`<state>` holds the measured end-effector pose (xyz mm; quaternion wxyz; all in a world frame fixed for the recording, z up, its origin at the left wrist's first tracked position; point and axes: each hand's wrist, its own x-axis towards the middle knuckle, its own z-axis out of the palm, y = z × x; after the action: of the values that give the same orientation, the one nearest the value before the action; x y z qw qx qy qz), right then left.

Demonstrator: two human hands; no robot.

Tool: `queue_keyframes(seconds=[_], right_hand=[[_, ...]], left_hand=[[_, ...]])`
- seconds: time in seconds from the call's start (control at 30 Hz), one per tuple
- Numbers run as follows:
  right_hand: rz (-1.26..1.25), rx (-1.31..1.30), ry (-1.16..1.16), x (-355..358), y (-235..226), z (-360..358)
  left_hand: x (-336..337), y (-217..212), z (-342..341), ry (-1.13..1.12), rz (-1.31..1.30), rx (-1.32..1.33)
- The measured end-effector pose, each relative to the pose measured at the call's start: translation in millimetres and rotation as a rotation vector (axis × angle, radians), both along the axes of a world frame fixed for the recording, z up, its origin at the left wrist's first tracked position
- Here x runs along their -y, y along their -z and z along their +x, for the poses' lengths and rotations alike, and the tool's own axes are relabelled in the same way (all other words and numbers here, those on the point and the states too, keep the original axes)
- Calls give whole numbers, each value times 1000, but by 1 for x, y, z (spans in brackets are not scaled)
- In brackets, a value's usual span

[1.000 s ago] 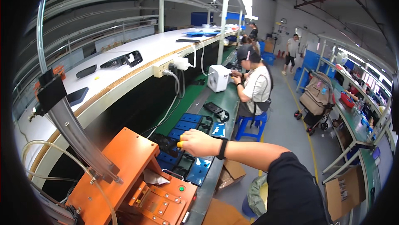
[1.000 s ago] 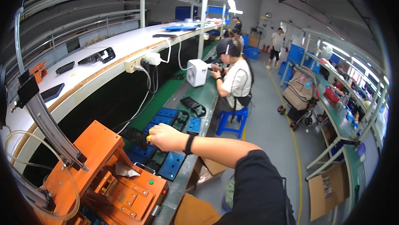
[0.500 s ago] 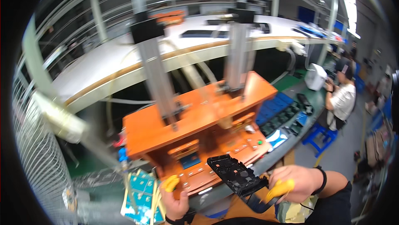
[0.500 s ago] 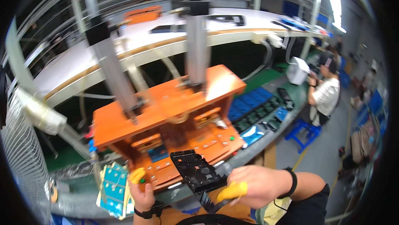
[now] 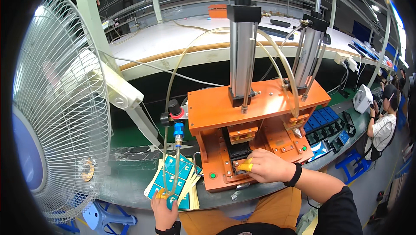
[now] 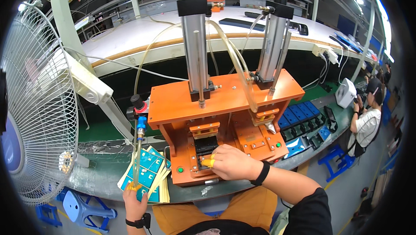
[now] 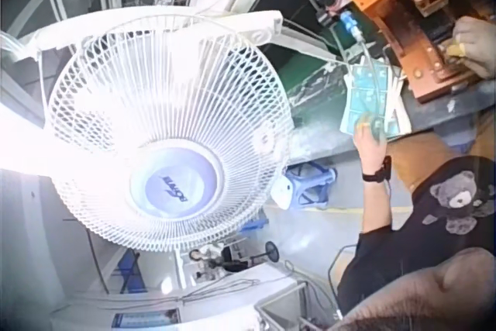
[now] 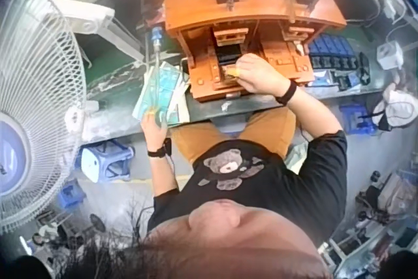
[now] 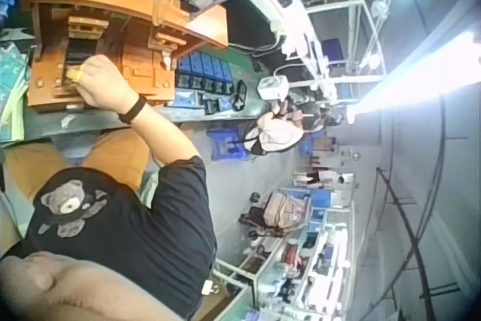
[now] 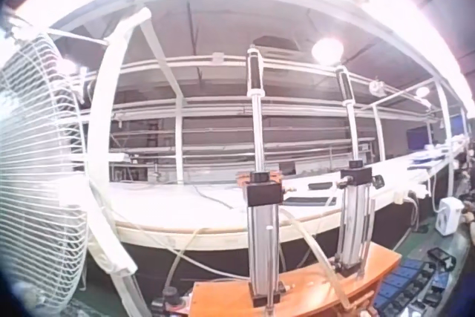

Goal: Operating a pneumatic heat press or punch machine to process small plastic/electronic components.

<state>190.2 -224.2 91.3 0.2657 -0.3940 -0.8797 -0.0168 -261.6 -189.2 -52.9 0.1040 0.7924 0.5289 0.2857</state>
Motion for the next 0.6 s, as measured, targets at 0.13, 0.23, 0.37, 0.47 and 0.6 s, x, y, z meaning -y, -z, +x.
queue_keyframes(seconds=[0.13, 0.23, 0.37, 0.47, 0.6], right_hand=[[-2, -23, 133, 1, -1, -12], [-31, -9, 266, 4, 3, -19], [-112, -11, 301, 3, 5, -17], [-150, 24, 279, 0, -2, -16], [59, 19, 220, 15, -9, -41]], left_hand=[[6, 8, -16, -12, -47, -81], [13, 5, -10, 32, -94, -72], [29, 2, 12, 26, -99, -94], [41, 2, 21, -46, -92, -151], [47, 1, 31, -62, -86, -135]])
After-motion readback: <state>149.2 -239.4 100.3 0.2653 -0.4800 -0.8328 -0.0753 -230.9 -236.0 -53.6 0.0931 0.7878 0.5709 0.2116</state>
